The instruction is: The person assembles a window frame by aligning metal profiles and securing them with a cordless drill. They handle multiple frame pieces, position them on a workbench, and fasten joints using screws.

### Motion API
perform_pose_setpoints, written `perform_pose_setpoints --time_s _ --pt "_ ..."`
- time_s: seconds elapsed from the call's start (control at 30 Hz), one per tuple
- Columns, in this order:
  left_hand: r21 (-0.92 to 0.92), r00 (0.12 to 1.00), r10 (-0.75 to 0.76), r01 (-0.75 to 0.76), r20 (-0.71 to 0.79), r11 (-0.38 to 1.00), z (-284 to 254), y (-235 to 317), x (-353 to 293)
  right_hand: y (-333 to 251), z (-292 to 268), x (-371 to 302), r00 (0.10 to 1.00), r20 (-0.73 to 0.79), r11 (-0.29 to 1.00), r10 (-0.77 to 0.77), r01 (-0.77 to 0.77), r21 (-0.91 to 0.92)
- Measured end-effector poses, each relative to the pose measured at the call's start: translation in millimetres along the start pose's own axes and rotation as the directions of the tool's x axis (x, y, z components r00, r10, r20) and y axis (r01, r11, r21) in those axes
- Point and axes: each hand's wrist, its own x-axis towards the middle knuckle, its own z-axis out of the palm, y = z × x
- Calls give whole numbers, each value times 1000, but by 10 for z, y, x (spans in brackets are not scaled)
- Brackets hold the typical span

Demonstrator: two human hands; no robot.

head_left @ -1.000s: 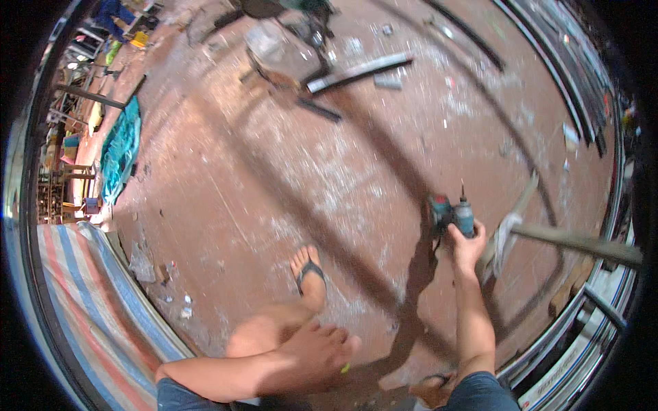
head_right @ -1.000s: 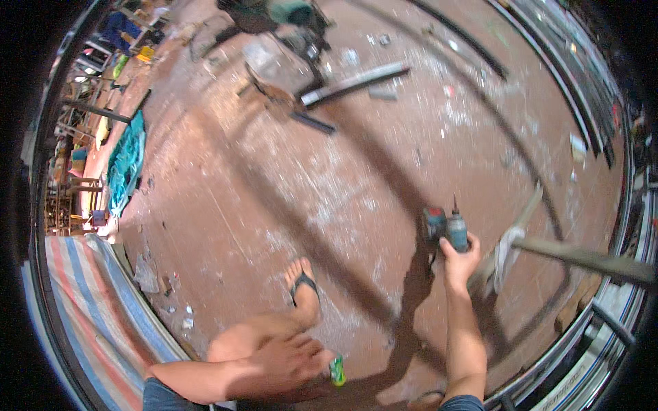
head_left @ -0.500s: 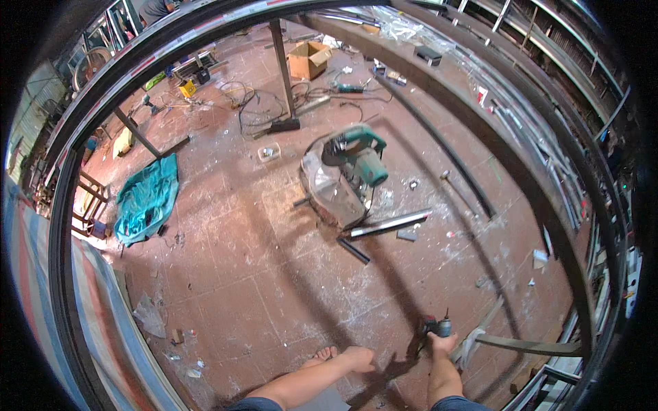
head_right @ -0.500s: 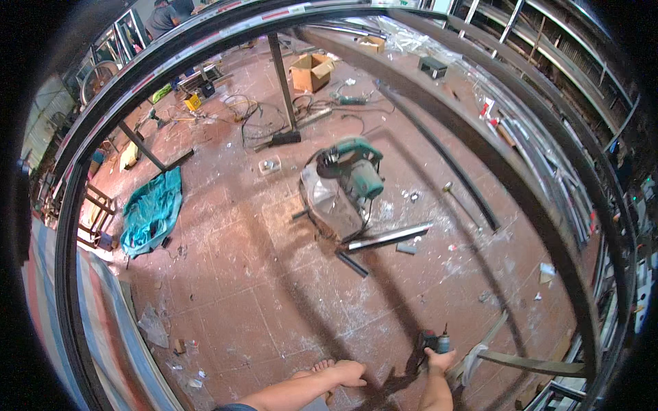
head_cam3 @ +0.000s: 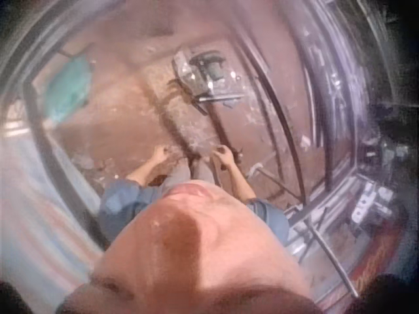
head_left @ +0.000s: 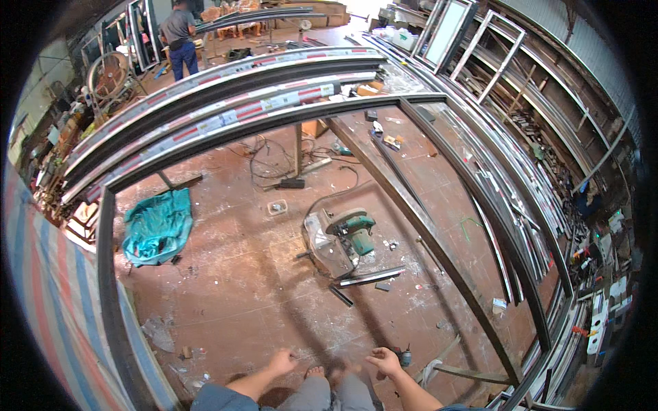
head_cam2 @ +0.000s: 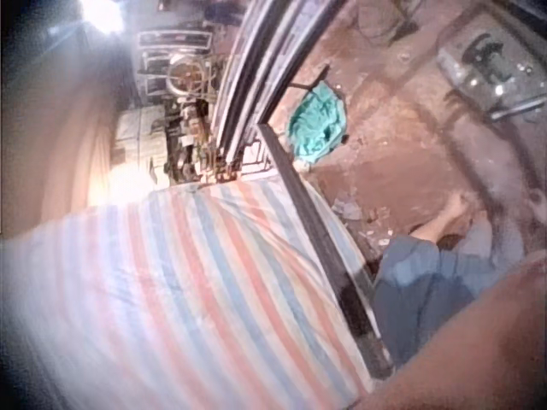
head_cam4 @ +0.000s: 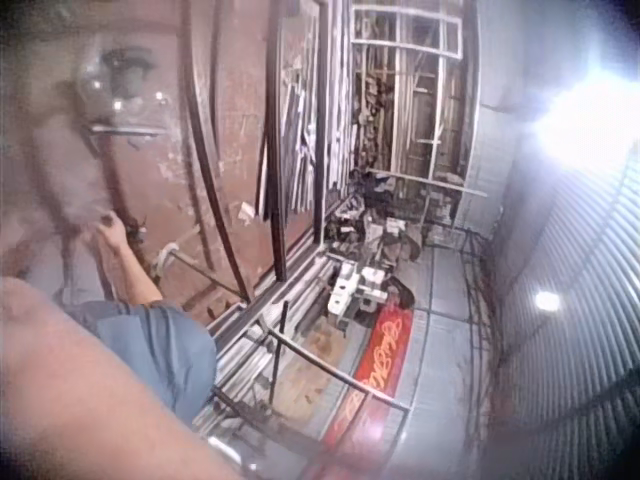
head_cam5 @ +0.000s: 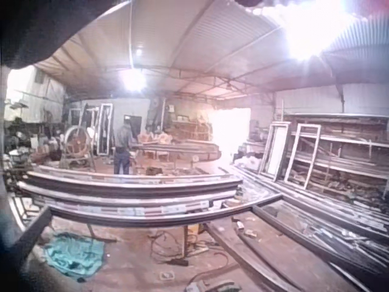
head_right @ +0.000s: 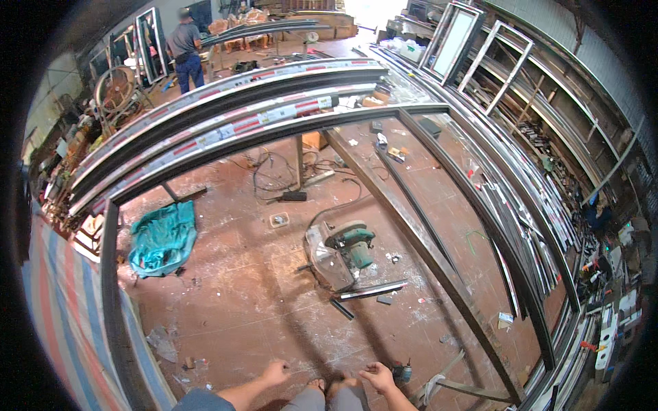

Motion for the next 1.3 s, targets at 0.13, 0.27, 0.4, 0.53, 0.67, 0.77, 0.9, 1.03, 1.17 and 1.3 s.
perform_pose_setpoints --time_s 0.13,0.27,0.4,0.53,0.67,0.77,0.9,1.03,1.17,1.3 --pt "179 990 -46 70 -135 981 -1450 219 64 -405 -352 -421 966 90 970 241 -236 -63" --pt "146 862 19 64 -507 987 -2521 422 507 -467 -817 -414 940 208 959 271 -244 -146" --pt "116 785 57 18 -617 993 -3714 878 1142 -1082 -1152 144 931 244 954 270 -225 -197" --pt "200 755 102 40 -648 979 -4822 1288 1388 -1938 -1267 1189 977 176 990 119 -103 -94" --pt "239 692 123 74 -711 968 -5841 1447 1693 -3459 -1175 2381 971 -170 959 -171 203 198" --pt "290 613 158 122 -775 949 -6599 1253 1893 -4734 -1092 2833 936 -130 917 -326 347 195" --pt "266 555 98 230 -826 936 -7598 637 2044 -5761 -528 2651 902 -101 882 -420 432 189" --pt "412 561 185 310 -807 857 -8618 349 2686 -5733 -12 2587 956 -99 908 -276 293 299" --pt "482 802 132 209 -582 851 -9309 93 3172 -5819 531 1940 999 43 998 -25 27 -50" --pt "522 800 343 -43 -493 852 -9294 -449 3710 -5254 627 2067 996 81 999 -29 32 -42"
